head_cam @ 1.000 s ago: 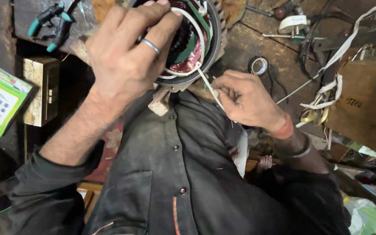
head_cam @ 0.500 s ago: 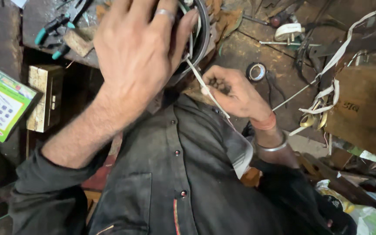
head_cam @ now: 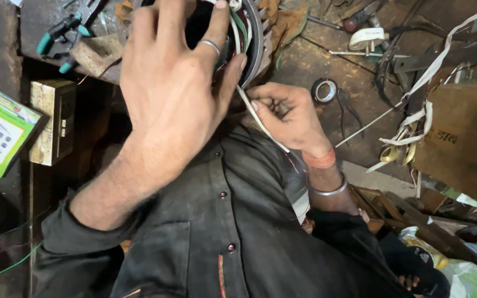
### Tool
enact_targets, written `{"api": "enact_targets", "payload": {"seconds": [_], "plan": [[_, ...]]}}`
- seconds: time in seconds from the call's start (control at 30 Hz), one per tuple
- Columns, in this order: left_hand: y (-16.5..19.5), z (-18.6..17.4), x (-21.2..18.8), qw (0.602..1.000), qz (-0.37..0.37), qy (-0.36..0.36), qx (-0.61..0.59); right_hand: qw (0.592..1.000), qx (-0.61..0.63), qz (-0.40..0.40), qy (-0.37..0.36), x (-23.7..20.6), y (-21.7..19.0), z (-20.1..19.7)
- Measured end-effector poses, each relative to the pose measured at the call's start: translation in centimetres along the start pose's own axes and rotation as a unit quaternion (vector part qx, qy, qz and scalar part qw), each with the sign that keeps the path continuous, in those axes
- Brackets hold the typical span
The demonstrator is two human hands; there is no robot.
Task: The person wraps electrical tape around the ends of wires connected to a motor stator. They then use a knife to cut a piece of white tape and continue wrapping the wires.
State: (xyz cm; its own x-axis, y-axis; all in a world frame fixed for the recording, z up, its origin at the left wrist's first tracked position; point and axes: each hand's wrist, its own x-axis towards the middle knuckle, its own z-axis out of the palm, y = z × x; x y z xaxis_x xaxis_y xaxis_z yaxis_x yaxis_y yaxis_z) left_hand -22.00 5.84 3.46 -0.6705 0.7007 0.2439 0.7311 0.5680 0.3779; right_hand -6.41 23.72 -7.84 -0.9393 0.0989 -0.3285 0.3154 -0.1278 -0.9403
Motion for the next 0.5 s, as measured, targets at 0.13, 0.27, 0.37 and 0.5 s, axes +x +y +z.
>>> {"api": "enact_targets", "payload": {"seconds": [0.13, 0.27, 0.37, 0.5], "plan": [[0.0, 0.6, -0.4, 1.0, -0.02, -0.021, 0.0, 1.0, -0.027, 0.007, -0.013, 0.4, -1.4, -0.2], [-0.8, 1.6, -1.3, 0.999, -0.033, -0.022, -0.028, 0.982, -0.189, -0.015, -0.016, 0.6, -3.1, -0.5], [-1.4, 2.7, -1.9, 0.998, -0.034, -0.013, -0.049, 0.953, -0.295, -0.06, -0.016, 1.0, -4.0, -0.8], [-2.3, 3.6, -2.4, 0.994, -0.052, -0.011, -0.098, 0.937, -0.339, -0.084, -0.019, 0.7, -4.6, -0.7]]}}
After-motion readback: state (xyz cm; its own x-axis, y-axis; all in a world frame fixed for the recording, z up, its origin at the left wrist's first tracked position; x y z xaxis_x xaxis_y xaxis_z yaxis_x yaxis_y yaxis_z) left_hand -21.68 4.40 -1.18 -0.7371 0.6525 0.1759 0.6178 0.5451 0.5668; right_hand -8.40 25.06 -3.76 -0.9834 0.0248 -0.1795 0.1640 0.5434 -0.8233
